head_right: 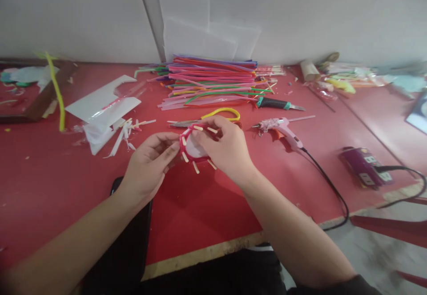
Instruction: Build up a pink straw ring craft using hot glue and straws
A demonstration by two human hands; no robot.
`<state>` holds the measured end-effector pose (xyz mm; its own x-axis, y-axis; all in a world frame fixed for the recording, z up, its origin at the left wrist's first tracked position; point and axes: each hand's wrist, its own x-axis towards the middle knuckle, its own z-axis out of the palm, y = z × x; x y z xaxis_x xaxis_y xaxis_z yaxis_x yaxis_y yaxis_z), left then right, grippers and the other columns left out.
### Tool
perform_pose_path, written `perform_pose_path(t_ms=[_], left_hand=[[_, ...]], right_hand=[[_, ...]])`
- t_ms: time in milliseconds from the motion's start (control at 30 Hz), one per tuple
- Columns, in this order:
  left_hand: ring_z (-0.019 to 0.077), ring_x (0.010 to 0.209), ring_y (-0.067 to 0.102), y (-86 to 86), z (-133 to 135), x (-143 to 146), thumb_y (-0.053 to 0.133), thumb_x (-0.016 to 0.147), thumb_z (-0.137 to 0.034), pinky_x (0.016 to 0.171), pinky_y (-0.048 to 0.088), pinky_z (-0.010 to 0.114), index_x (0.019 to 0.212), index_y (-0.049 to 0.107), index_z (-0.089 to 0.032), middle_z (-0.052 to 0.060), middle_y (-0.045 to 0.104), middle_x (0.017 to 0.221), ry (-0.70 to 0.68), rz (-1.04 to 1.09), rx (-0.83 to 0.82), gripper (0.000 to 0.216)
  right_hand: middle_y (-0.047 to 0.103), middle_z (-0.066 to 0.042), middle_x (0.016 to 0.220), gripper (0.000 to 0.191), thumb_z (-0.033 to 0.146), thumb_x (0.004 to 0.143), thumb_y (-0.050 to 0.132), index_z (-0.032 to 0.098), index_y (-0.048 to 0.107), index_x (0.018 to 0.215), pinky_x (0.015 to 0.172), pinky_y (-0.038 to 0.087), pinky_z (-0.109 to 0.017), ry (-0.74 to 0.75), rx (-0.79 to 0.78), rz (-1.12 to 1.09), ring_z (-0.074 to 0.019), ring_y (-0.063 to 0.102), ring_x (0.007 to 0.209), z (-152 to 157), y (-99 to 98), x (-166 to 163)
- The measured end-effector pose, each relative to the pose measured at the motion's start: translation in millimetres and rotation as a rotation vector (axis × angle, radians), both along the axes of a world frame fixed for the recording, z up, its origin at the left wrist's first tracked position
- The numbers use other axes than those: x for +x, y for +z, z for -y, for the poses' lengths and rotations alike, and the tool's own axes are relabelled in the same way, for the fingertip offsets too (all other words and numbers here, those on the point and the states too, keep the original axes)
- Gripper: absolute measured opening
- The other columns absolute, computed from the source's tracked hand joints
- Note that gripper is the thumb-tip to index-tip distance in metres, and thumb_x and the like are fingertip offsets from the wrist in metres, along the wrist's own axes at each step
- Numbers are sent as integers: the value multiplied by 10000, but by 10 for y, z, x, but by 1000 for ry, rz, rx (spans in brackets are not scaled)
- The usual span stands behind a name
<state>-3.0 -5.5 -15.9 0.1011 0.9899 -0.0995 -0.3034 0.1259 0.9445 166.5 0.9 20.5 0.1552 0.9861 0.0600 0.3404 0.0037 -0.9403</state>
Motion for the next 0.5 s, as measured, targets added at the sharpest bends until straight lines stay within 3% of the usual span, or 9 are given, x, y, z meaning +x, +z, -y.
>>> perform_pose_path(t_ms=[200, 333, 500], left_hand=[[94, 708, 619, 14, -8, -17, 760, 836, -239, 722, 573, 230, 931, 715, -245, -39, 631, 797, 115, -15, -3, 106], [97, 652, 560, 27, 13, -46, 650, 902, -197, 693, 532, 230, 905, 731, -265, -44, 563, 710, 61, -39, -1, 106], [97, 693, 531, 25, 37, -66, 591, 908, -132, 702, 472, 216, 854, 722, -259, -30, 576, 771, 52, -71, 14, 190]], right_hand=[[757, -36, 915, 181, 303, 753, 756, 209, 711, 900, 771, 567, -352, -17, -5, -35, -200, 710, 846, -12, -12, -7], [755, -23, 849, 193, 326, 738, 771, 204, 697, 868, 679, 556, -298, 2, -50, -126, -174, 711, 776, -36, -18, -11], [752, -11, 816, 231, 340, 700, 802, 206, 707, 863, 630, 545, -274, -14, -62, -172, -159, 699, 727, -50, -35, -9]])
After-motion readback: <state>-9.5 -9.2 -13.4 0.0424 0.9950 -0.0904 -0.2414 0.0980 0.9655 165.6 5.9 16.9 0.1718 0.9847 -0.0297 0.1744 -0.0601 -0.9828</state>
